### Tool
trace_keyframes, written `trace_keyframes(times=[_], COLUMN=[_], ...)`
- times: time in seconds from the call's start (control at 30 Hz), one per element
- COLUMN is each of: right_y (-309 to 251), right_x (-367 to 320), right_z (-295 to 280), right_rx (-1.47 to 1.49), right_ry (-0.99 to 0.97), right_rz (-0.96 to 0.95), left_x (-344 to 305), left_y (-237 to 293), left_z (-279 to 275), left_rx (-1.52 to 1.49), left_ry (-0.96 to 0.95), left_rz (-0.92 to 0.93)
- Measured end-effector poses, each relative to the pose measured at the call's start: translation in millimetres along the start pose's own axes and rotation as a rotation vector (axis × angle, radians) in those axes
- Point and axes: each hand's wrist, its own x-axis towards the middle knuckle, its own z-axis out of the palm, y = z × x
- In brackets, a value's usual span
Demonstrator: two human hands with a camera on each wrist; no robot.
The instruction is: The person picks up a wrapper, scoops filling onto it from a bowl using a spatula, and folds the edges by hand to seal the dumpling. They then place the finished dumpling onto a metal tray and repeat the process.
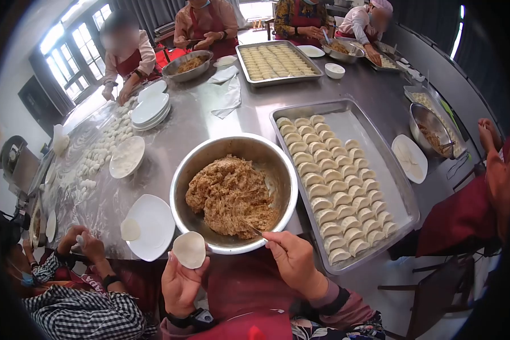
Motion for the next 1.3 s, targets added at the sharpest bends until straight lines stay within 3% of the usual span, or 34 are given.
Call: trace_keyframes(times=[0.07,0.13,0.2,0.4,0.6,0.73,0.87,1.3], right_y=[2,12,16,17,-2,-2,4,13], right_x=[-4,-4,1,7,6,17,29,38], right_z=[4,2,-5,-23,-33,-41,-29,-8], right_rx=[0.144,0.251,0.574,0.477,0.375,0.529,0.474,0.536], right_ry=[0.047,0.073,0.168,0.291,0.184,0.233,0.185,0.156], right_rz=[0.194,0.269,0.441,0.286,0.402,0.477,0.554,0.452], left_x=[0,0,0,3,0,-1,-1,-3], left_y=[0,3,4,5,7,7,5,9], left_z=[-2,1,2,-1,-6,-9,-11,-19], left_rx=[-0.027,-0.021,-0.015,-0.028,-0.070,-0.113,-0.135,-0.094], left_ry=[0.017,0.011,-0.003,-0.046,-0.074,-0.033,-0.028,-0.044], left_rz=[-0.010,-0.014,-0.023,-0.025,-0.050,-0.028,-0.023,-0.020])
